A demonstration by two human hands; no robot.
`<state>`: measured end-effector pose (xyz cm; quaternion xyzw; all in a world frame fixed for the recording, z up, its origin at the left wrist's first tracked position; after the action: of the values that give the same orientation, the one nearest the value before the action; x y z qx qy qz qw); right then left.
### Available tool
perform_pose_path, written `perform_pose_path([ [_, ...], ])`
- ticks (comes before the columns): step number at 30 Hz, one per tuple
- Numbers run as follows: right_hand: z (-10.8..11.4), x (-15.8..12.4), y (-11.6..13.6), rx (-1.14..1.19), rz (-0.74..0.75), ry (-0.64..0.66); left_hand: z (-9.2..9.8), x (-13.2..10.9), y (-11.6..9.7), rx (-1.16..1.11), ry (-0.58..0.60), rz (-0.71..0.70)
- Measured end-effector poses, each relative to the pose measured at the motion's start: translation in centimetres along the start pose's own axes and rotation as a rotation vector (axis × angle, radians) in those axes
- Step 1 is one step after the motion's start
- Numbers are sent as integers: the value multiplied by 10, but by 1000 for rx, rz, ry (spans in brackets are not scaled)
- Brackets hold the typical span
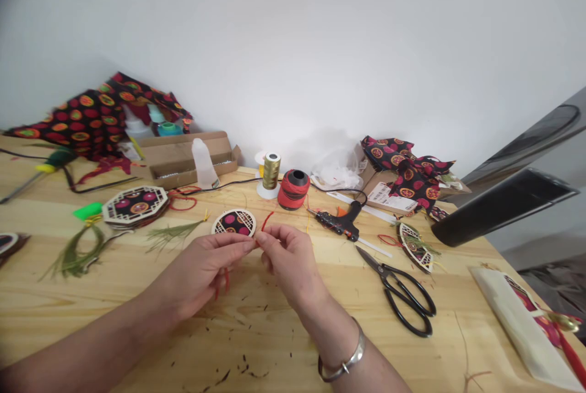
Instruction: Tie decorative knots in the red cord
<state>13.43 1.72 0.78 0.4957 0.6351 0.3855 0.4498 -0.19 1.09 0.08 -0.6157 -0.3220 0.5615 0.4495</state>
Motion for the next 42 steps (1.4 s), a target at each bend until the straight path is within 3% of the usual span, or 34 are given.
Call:
perform_pose_path([
  [11,3,4,-10,2,2,-16,-2,1,-1,-5,-17,7],
  [19,4,3,-5,-156,75,5,2,0,-2,-70,24,-35],
  [32,10,3,0,-513,363,-97,6,-3,-14,300,-154,-199],
  [37,9,3,2,-487,367,-106,4,-4,-13,247,-26,-163],
  [42,10,6,2,-344,263,-96,-2,-3,-7,267,104,-128],
])
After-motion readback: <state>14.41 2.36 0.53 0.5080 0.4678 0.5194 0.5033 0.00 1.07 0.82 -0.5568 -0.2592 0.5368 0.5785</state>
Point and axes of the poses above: each hand's wrist, its own x-axis towards the middle knuckle, its own z-axis out of the back of the hand, y = z × x, the point moved 1 cm from there along x, towards the middle knuckle, and after that the axes turned 13 degrees about x, right-handed, at the moved point
